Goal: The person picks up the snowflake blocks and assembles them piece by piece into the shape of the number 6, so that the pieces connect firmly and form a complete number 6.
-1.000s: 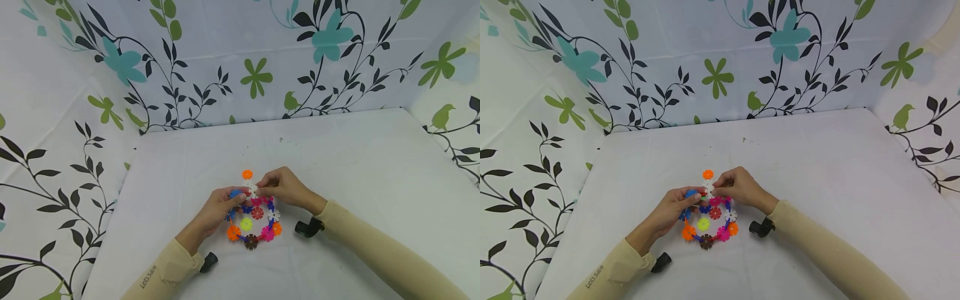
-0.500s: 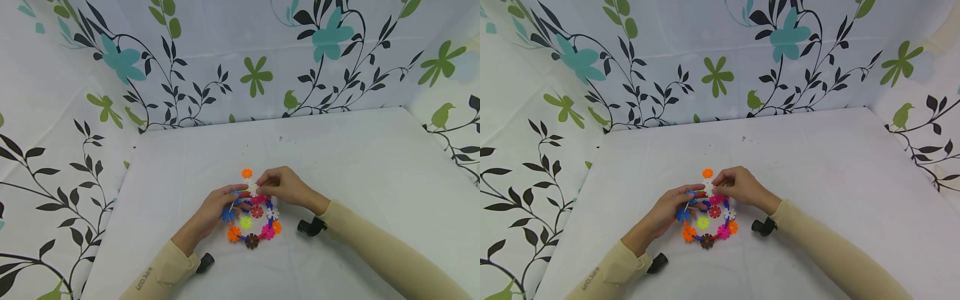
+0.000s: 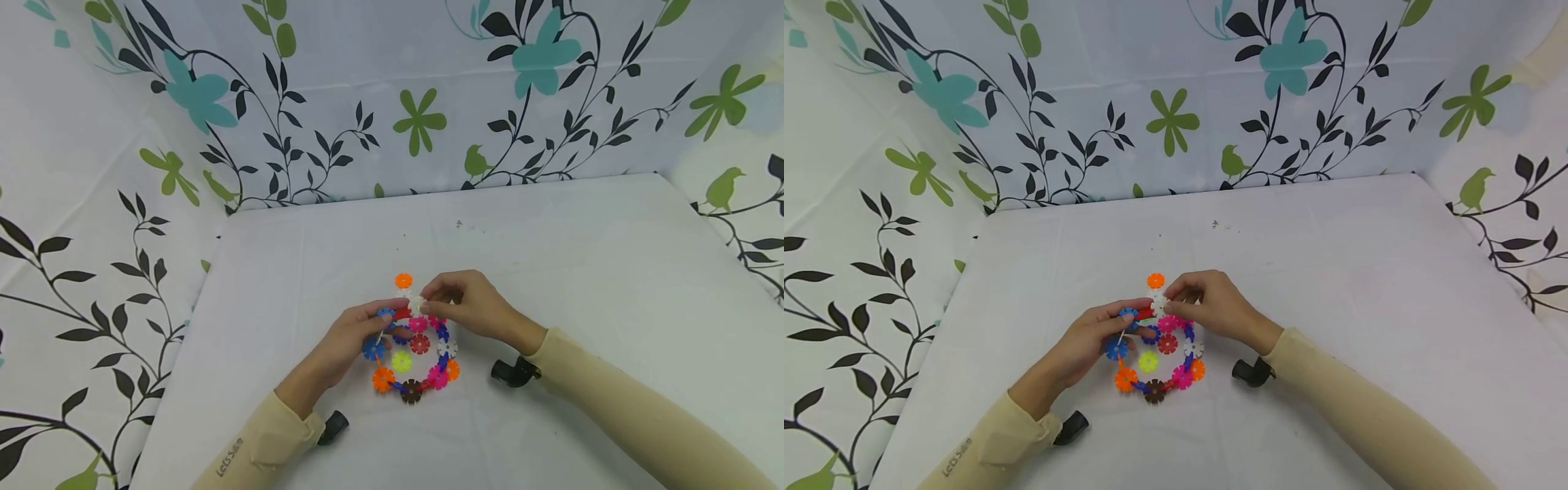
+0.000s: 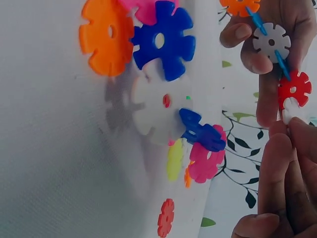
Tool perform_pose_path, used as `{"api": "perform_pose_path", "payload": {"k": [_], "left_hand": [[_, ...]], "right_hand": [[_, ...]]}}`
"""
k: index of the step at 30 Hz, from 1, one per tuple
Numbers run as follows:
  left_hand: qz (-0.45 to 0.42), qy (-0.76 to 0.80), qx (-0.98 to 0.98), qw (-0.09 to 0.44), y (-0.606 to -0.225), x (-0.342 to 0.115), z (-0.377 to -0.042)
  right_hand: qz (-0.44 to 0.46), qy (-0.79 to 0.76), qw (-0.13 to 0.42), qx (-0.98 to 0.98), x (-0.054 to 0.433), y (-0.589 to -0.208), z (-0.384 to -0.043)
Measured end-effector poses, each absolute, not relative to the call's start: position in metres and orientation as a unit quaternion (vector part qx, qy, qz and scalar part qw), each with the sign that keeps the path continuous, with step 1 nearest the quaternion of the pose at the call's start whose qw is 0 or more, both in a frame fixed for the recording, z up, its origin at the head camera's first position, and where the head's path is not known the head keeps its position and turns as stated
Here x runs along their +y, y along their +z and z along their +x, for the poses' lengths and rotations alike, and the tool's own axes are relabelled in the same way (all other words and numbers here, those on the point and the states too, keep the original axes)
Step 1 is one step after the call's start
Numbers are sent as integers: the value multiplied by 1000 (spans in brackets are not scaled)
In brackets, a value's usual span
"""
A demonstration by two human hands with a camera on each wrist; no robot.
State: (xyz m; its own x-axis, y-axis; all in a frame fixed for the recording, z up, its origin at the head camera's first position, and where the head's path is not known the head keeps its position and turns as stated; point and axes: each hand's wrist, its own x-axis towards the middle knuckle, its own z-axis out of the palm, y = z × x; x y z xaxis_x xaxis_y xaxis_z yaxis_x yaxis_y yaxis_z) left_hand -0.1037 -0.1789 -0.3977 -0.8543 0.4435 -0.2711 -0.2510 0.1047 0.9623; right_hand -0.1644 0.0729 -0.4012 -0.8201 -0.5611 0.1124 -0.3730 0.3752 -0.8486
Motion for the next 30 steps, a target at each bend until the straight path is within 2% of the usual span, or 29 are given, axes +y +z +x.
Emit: {"api": "perform_pose_path", "payload": {"k": [14, 30], "left_hand": [[73, 695, 663, 268, -399, -179, -103], [86, 698, 669, 243, -405, -169, -98]], "right_hand": [[-268, -492, 48, 827, 66, -393, -155], [-277, -495, 94, 818, 56, -395, -158]]}}
